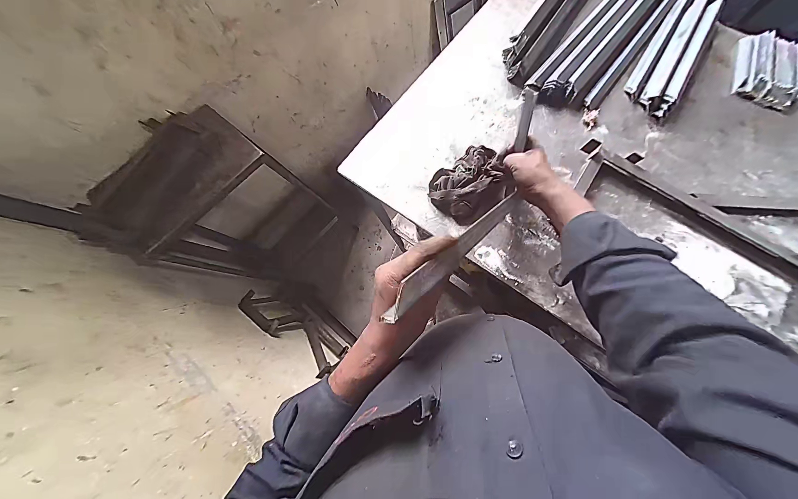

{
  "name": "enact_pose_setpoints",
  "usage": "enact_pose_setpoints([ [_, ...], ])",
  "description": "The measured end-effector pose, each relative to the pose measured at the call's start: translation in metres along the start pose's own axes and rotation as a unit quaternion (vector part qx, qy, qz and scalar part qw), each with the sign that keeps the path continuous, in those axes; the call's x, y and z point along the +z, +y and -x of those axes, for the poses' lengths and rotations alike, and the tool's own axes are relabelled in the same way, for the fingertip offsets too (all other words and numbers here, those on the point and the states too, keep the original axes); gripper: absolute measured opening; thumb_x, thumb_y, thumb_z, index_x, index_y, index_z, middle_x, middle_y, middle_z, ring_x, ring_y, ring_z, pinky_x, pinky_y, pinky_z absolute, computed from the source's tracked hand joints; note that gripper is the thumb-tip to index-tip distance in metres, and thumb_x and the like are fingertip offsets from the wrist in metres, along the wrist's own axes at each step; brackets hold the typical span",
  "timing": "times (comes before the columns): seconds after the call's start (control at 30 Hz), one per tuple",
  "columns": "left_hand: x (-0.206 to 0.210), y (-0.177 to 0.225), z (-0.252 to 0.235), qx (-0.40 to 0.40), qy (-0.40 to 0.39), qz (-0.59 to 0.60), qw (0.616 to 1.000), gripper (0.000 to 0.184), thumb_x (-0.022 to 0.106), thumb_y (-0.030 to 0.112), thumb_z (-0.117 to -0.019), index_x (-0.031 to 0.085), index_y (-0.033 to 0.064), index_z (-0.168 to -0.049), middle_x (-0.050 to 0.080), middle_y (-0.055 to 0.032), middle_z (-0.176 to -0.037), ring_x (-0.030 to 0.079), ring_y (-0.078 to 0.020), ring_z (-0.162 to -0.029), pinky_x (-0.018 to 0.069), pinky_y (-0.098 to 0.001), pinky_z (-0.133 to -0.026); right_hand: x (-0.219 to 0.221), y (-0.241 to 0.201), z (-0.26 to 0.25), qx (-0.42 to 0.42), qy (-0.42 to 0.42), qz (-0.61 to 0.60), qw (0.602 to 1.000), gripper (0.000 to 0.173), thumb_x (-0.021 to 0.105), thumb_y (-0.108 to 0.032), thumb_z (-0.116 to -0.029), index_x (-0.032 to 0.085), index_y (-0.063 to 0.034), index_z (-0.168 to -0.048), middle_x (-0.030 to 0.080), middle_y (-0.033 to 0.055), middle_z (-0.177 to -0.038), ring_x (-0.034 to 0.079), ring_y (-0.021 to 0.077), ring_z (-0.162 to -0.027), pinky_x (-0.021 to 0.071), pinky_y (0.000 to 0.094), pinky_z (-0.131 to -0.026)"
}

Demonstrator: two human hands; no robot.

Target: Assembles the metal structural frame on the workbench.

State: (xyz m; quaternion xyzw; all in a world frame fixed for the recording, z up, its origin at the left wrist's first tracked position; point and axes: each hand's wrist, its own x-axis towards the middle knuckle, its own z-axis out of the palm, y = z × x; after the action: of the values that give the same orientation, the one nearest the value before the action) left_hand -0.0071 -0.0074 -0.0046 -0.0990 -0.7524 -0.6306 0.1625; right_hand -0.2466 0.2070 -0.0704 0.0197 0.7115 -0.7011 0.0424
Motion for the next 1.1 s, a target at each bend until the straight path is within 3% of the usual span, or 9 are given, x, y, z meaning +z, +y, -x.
enact_pose_setpoints([
  [0.1,0.000,0.000,-0.003,0.022,-0.009,-0.024,0.999,0.028,0.077,-0.003,-0.0865,0.075,0.0014,-0.114,0.077,-0.0051,-0.108,0.074,-0.0123,-0.097,0.0633,-0.0312,-0.090,-0.007,0.019,-0.017,-0.028,0.015,-0.015,0.999,0.023,0.059,0.009,-0.0807,0.053,-0.0085,-0.093,0.061,0.0006,-0.078,0.061,0.0095,-0.070,0.0539,0.0287,-0.065],
  [0.33,-0.014,-0.007,-0.008,0.006,0.037,-0.004,0.999,0.034,0.084,-0.001,-0.0794,0.072,0.0034,-0.111,0.077,-0.0026,-0.105,0.074,-0.0131,-0.096,0.0640,-0.0326,-0.089,-0.026,-0.016,0.002,-0.069,0.058,-0.035,0.995,0.023,0.055,0.009,-0.0817,0.051,-0.0083,-0.097,0.062,-0.0004,-0.083,0.062,0.0084,-0.076,0.0531,0.0267,-0.069],
  [0.6,-0.024,-0.003,-0.025,0.040,-0.042,-0.025,0.998,0.029,0.082,0.000,-0.0820,0.073,0.0031,-0.109,0.076,-0.0012,-0.103,0.073,-0.0082,-0.094,0.0626,-0.0272,-0.088,0.026,-0.063,0.056,-0.136,-0.148,-0.109,0.974,0.021,0.049,0.008,-0.0840,0.051,-0.0126,-0.090,0.062,-0.0032,-0.083,0.060,0.0055,-0.075,0.0524,0.0240,-0.070],
  [0.73,-0.023,-0.006,-0.026,0.077,-0.044,-0.023,0.996,0.025,0.081,-0.001,-0.0818,0.074,0.0014,-0.106,0.077,-0.0026,-0.101,0.073,-0.0071,-0.094,0.0622,-0.0254,-0.088,-0.003,-0.018,0.022,-0.118,-0.083,0.027,0.989,0.017,0.054,0.004,-0.0830,0.055,-0.0058,-0.097,0.064,0.0016,-0.085,0.062,0.0092,-0.075,0.0538,0.0289,-0.069],
  [0.87,-0.042,-0.004,-0.029,0.089,-0.060,-0.019,0.994,0.021,0.080,-0.001,-0.0835,0.075,0.0004,-0.104,0.078,-0.0031,-0.101,0.073,-0.0072,-0.096,0.0619,-0.0253,-0.089,-0.026,0.013,0.009,-0.062,0.020,0.058,0.996,0.020,0.055,0.005,-0.0814,0.055,-0.0061,-0.097,0.064,0.0015,-0.085,0.061,0.0079,-0.077,0.0518,0.0263,-0.071],
  [0.93,-0.057,0.002,-0.032,0.079,-0.062,-0.011,0.995,0.022,0.081,0.002,-0.0841,0.075,0.0057,-0.105,0.078,0.0008,-0.103,0.073,-0.0070,-0.097,0.0622,-0.0265,-0.090,-0.023,0.006,0.015,-0.016,0.053,0.125,0.991,0.034,0.058,0.001,-0.0864,0.055,-0.0016,-0.120,0.066,0.0082,-0.095,0.063,0.0132,-0.084,0.0527,0.0312,-0.075],
  [1.0,-0.074,0.009,-0.040,0.075,-0.062,-0.002,0.995,0.027,0.083,0.006,-0.0838,0.075,0.0148,-0.108,0.077,0.0064,-0.106,0.073,-0.0063,-0.098,0.0622,-0.0269,-0.091,-0.020,-0.006,0.017,0.037,0.090,0.232,0.968,0.059,0.067,-0.011,-0.0915,0.045,-0.0039,-0.146,0.064,0.0195,-0.123,0.064,0.0276,-0.110,0.0526,0.0461,-0.093],
  [1.03,-0.082,0.011,-0.044,0.082,-0.060,0.000,0.995,0.029,0.084,0.008,-0.0830,0.075,0.0177,-0.109,0.077,0.0083,-0.107,0.073,-0.0058,-0.099,0.0618,-0.0263,-0.091,-0.017,-0.016,0.020,0.040,0.108,0.290,0.950,0.069,0.069,-0.020,-0.0937,0.038,-0.0038,-0.153,0.056,0.0247,-0.140,0.058,0.0357,-0.126,0.0474,0.0527,-0.105],
  [1.1,-0.093,0.013,-0.054,0.101,-0.050,0.010,0.994,0.033,0.087,0.008,-0.0802,0.074,0.0185,-0.109,0.076,0.0083,-0.107,0.072,-0.0065,-0.099,0.0614,-0.0258,-0.091,-0.007,-0.040,0.041,-0.043,0.133,0.364,0.921,0.069,0.065,-0.032,-0.0994,0.039,0.0002,-0.154,0.049,0.0272,-0.148,0.051,0.0394,-0.136,0.0425,0.0521,-0.113],
])
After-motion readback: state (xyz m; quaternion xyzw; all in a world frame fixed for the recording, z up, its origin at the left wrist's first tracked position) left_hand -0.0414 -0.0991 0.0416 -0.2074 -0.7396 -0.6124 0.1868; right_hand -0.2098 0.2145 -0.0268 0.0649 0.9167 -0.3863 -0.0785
